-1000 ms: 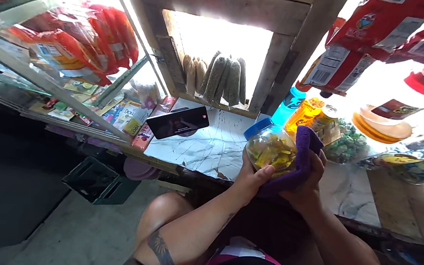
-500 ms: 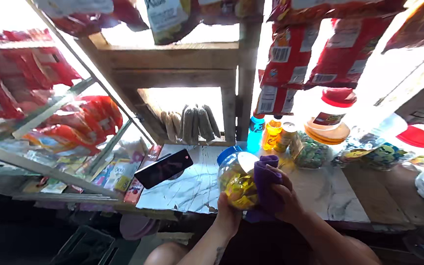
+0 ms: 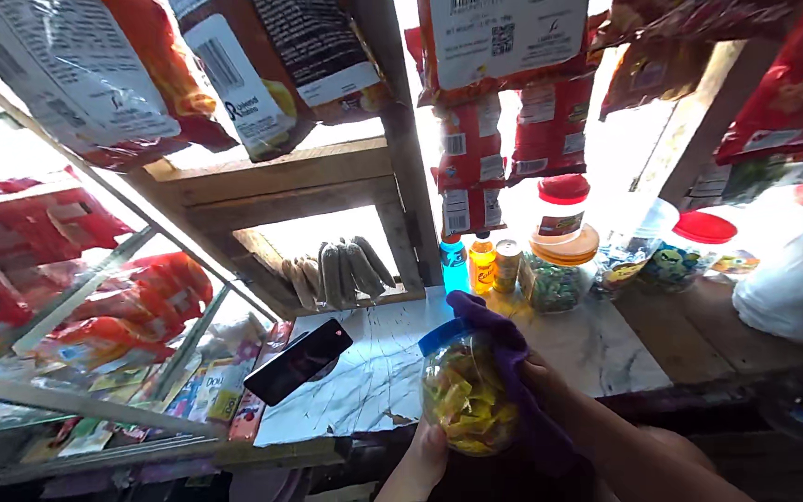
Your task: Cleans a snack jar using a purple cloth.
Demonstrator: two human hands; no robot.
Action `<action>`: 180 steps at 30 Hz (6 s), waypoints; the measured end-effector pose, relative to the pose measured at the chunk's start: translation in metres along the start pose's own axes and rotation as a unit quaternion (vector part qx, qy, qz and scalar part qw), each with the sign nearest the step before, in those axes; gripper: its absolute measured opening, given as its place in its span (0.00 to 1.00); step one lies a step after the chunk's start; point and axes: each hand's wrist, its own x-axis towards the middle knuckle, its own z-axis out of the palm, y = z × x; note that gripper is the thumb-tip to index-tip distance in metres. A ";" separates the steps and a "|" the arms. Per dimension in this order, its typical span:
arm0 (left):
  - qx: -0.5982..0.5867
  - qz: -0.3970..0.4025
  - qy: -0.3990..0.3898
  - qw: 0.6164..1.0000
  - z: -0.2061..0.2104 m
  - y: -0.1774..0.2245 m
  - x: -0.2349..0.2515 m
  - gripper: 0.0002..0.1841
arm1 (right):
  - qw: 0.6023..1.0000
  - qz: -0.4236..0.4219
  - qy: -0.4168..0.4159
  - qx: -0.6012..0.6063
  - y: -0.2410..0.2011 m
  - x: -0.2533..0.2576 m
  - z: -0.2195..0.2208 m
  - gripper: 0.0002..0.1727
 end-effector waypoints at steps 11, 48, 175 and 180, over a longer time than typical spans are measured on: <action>0.325 -0.082 -0.030 0.942 0.011 0.011 0.013 0.73 | 0.996 0.041 0.039 -0.068 -0.026 0.001 -0.012 0.26; 0.152 -0.041 0.184 0.970 0.000 -0.004 0.026 0.60 | 0.967 -0.123 0.088 -0.205 0.019 0.012 -0.018 0.34; 0.327 -0.065 0.189 0.924 -0.003 0.002 0.033 0.55 | 0.938 -0.065 0.109 -0.324 0.021 0.005 -0.021 0.28; 0.421 0.001 0.177 0.890 -0.004 -0.001 0.030 0.54 | 0.943 -0.019 0.123 -0.310 0.020 0.007 -0.021 0.30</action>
